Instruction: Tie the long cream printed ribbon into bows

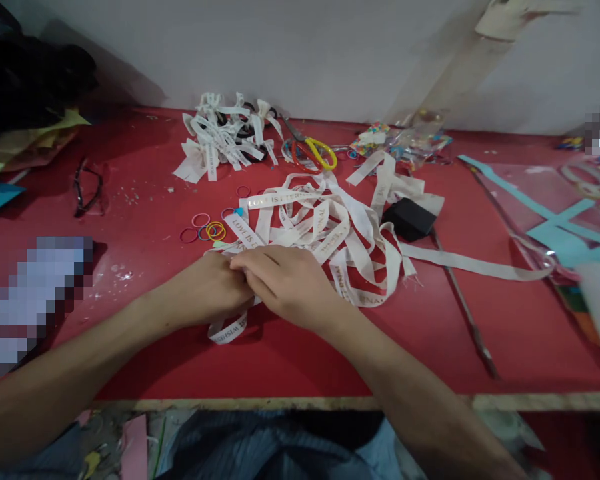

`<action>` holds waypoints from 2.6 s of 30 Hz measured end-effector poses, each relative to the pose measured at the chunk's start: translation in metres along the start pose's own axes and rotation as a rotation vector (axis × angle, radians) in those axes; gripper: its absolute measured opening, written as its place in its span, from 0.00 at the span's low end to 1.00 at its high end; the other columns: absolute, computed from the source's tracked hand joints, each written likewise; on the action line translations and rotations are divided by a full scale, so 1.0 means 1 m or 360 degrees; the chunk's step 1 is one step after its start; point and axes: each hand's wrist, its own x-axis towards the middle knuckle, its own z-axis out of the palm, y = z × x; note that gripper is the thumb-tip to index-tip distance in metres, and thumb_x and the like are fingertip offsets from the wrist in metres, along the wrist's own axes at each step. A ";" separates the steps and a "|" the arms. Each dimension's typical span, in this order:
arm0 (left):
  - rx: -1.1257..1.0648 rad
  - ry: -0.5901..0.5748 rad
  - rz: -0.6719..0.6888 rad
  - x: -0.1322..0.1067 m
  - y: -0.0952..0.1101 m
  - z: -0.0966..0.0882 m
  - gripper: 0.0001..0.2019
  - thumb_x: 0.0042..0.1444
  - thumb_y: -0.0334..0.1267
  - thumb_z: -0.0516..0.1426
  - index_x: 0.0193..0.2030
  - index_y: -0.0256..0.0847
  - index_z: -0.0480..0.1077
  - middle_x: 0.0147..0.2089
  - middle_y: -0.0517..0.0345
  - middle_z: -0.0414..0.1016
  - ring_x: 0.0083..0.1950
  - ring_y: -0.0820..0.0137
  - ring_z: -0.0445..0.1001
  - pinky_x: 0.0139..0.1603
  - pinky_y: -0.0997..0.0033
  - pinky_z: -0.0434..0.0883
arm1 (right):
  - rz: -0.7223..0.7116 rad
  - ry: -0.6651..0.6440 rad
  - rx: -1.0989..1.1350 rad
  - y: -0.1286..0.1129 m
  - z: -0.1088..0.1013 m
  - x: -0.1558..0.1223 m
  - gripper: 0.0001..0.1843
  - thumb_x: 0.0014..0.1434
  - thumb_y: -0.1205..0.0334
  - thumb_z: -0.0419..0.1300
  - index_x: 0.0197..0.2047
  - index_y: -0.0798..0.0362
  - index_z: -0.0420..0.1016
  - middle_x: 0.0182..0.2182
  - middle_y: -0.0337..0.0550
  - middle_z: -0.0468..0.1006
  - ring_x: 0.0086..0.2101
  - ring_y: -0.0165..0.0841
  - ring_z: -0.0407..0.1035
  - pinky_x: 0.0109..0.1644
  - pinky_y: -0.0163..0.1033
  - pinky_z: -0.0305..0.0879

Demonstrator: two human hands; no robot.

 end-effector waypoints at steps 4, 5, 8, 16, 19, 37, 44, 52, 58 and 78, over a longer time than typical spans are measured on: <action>0.0000 -0.0020 0.0005 -0.002 0.000 0.001 0.11 0.45 0.21 0.52 0.18 0.38 0.64 0.14 0.59 0.66 0.17 0.68 0.69 0.16 0.72 0.54 | 0.0008 -0.0020 -0.0041 -0.001 0.000 0.001 0.12 0.62 0.69 0.48 0.44 0.53 0.71 0.36 0.40 0.78 0.34 0.29 0.69 0.37 0.34 0.61; -0.0003 -0.0037 0.0004 -0.003 0.001 0.002 0.11 0.45 0.21 0.52 0.19 0.38 0.64 0.15 0.59 0.66 0.18 0.68 0.69 0.16 0.72 0.55 | 0.0009 -0.0029 -0.0050 -0.001 0.000 0.000 0.12 0.62 0.69 0.48 0.44 0.53 0.71 0.35 0.40 0.78 0.33 0.29 0.69 0.37 0.34 0.60; -0.0017 -0.0086 0.0005 -0.003 0.001 0.002 0.10 0.46 0.21 0.52 0.20 0.38 0.65 0.16 0.59 0.67 0.18 0.68 0.69 0.17 0.72 0.56 | 0.0013 -0.0042 -0.0065 -0.002 -0.001 0.000 0.12 0.62 0.70 0.48 0.44 0.53 0.71 0.36 0.40 0.78 0.33 0.29 0.69 0.37 0.35 0.60; -0.0027 -0.0185 0.0007 -0.001 0.003 -0.002 0.09 0.46 0.23 0.55 0.20 0.37 0.66 0.17 0.58 0.69 0.21 0.69 0.70 0.20 0.71 0.60 | -0.0023 -0.0010 -0.0078 -0.002 0.000 0.001 0.12 0.61 0.70 0.49 0.43 0.53 0.71 0.34 0.40 0.77 0.32 0.28 0.69 0.36 0.34 0.60; -0.0048 -0.0203 0.0009 -0.001 0.003 -0.003 0.08 0.45 0.23 0.56 0.21 0.37 0.67 0.17 0.58 0.70 0.21 0.69 0.71 0.20 0.72 0.60 | -0.0018 -0.0019 -0.0083 -0.002 0.000 0.001 0.12 0.62 0.70 0.48 0.43 0.53 0.71 0.34 0.40 0.77 0.32 0.28 0.69 0.36 0.34 0.60; -0.0050 -0.0161 0.0029 -0.002 0.002 -0.003 0.08 0.45 0.22 0.56 0.22 0.37 0.67 0.19 0.57 0.72 0.21 0.68 0.71 0.20 0.71 0.60 | -0.0005 -0.0028 -0.0045 -0.002 0.000 0.000 0.11 0.62 0.69 0.48 0.43 0.53 0.70 0.35 0.41 0.77 0.33 0.29 0.70 0.37 0.34 0.60; -0.0056 -0.0167 0.0019 -0.001 0.002 -0.003 0.07 0.44 0.22 0.56 0.22 0.38 0.68 0.19 0.58 0.72 0.21 0.66 0.72 0.19 0.69 0.60 | 0.0004 -0.0034 -0.0038 -0.002 0.000 0.000 0.11 0.62 0.70 0.49 0.43 0.53 0.70 0.35 0.41 0.77 0.34 0.29 0.70 0.38 0.34 0.61; -0.0079 -0.0274 0.0008 0.001 0.004 -0.006 0.07 0.45 0.22 0.56 0.23 0.36 0.68 0.21 0.55 0.73 0.23 0.67 0.72 0.22 0.70 0.64 | 0.0040 -0.0061 -0.0016 -0.003 -0.001 0.000 0.12 0.62 0.69 0.48 0.44 0.52 0.70 0.37 0.41 0.78 0.36 0.30 0.71 0.40 0.35 0.62; -0.0079 -0.0357 -0.0019 0.002 0.005 -0.010 0.06 0.44 0.23 0.57 0.24 0.36 0.69 0.22 0.54 0.74 0.24 0.65 0.73 0.23 0.69 0.66 | 0.0092 -0.0126 -0.0012 -0.004 -0.002 0.000 0.11 0.62 0.68 0.48 0.44 0.52 0.69 0.38 0.41 0.78 0.37 0.31 0.71 0.41 0.35 0.63; -0.0076 -0.0362 -0.0047 0.001 0.006 -0.009 0.05 0.43 0.24 0.58 0.24 0.36 0.69 0.22 0.54 0.74 0.25 0.63 0.74 0.22 0.69 0.64 | 0.0098 -0.0166 -0.0001 -0.004 -0.004 0.001 0.11 0.62 0.67 0.48 0.44 0.53 0.69 0.38 0.42 0.77 0.37 0.32 0.71 0.41 0.35 0.63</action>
